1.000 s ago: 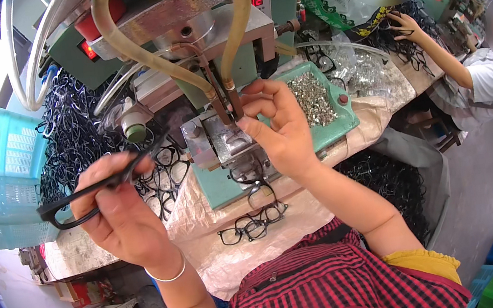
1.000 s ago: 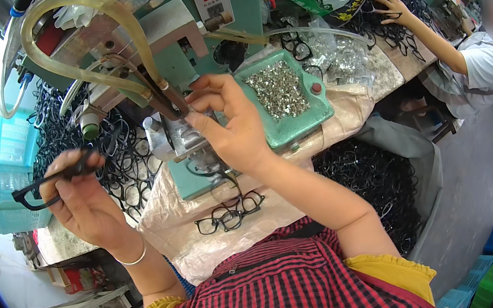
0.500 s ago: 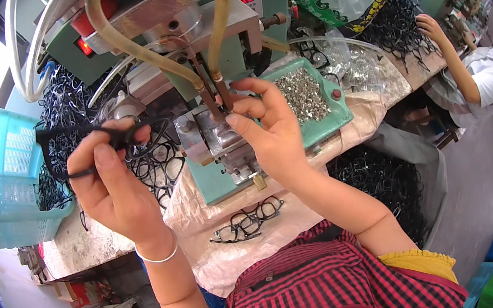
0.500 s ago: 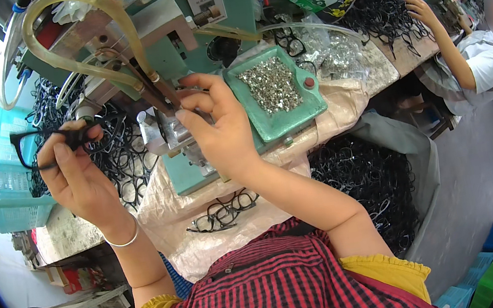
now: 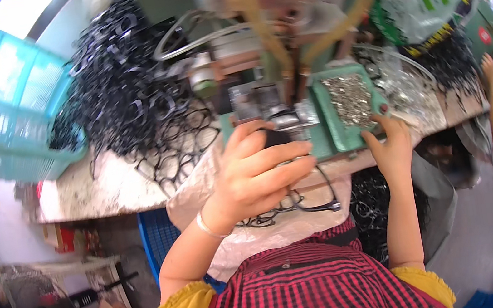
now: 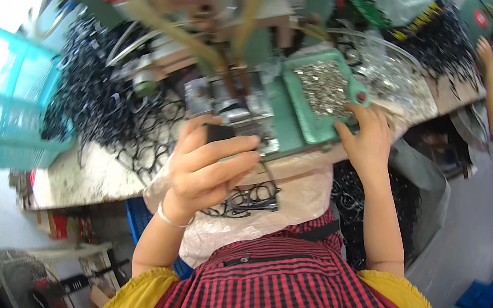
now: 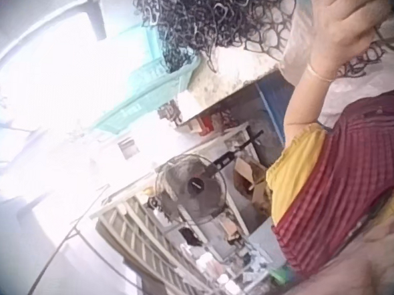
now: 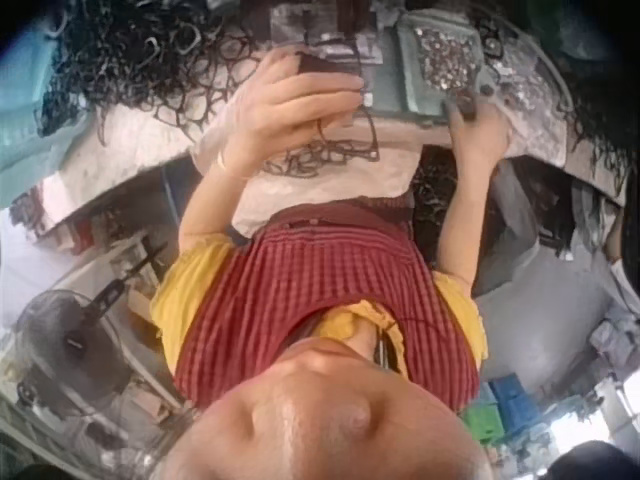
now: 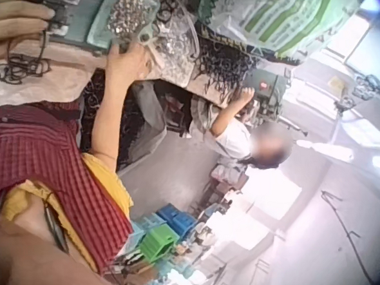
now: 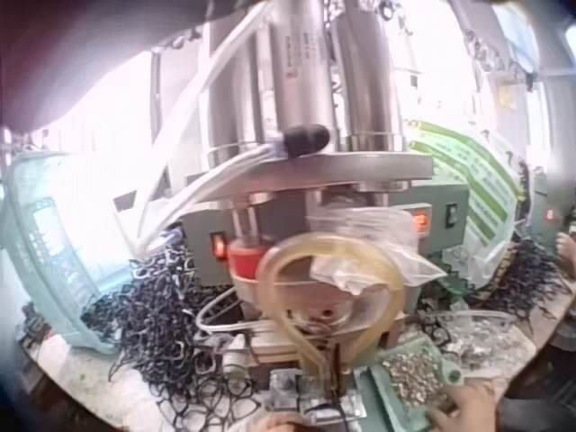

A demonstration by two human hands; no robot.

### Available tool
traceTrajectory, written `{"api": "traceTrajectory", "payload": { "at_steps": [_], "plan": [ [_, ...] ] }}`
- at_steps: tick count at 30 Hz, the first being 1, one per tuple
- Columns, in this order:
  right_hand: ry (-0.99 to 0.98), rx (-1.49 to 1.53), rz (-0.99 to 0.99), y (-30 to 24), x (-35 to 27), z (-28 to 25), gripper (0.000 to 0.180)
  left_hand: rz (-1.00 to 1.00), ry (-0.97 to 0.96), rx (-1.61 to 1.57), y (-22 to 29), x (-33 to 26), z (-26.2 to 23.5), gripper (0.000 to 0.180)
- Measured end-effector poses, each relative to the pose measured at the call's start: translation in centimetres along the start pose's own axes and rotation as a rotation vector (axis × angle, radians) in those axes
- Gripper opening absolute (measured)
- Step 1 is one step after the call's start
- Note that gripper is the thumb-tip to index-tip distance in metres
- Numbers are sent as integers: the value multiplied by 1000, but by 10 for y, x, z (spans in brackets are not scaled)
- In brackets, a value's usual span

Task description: The person repeatedly picks up black eyeglass frames, places them into a green fixture on a small press machine, and operates the press to attach small metal components. After each cycle, the finished frames are placed into a large grey bag. The process is continuous and repetitive throughout the clip.

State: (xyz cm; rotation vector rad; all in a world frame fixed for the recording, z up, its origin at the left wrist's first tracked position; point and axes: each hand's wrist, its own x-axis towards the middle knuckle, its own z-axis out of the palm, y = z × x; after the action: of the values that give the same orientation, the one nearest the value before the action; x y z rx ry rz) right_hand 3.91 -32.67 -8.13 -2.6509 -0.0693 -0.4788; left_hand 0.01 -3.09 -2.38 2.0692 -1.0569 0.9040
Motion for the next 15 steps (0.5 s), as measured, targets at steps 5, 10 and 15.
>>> {"api": "traceTrajectory", "payload": {
  "at_steps": [5, 10, 15],
  "plan": [
    [183, -21, -154, -8, 29, 52, 17, -135, 31, -2, 14, -17, 7, 19],
    [268, -16, -240, -19, 36, 51, 9, -417, 150, 731, 57, -73, -59, 23],
    [292, 56, -267, -14, 41, 50, 10, -889, 510, 772, 2, -102, -159, 12]
  ]
}}
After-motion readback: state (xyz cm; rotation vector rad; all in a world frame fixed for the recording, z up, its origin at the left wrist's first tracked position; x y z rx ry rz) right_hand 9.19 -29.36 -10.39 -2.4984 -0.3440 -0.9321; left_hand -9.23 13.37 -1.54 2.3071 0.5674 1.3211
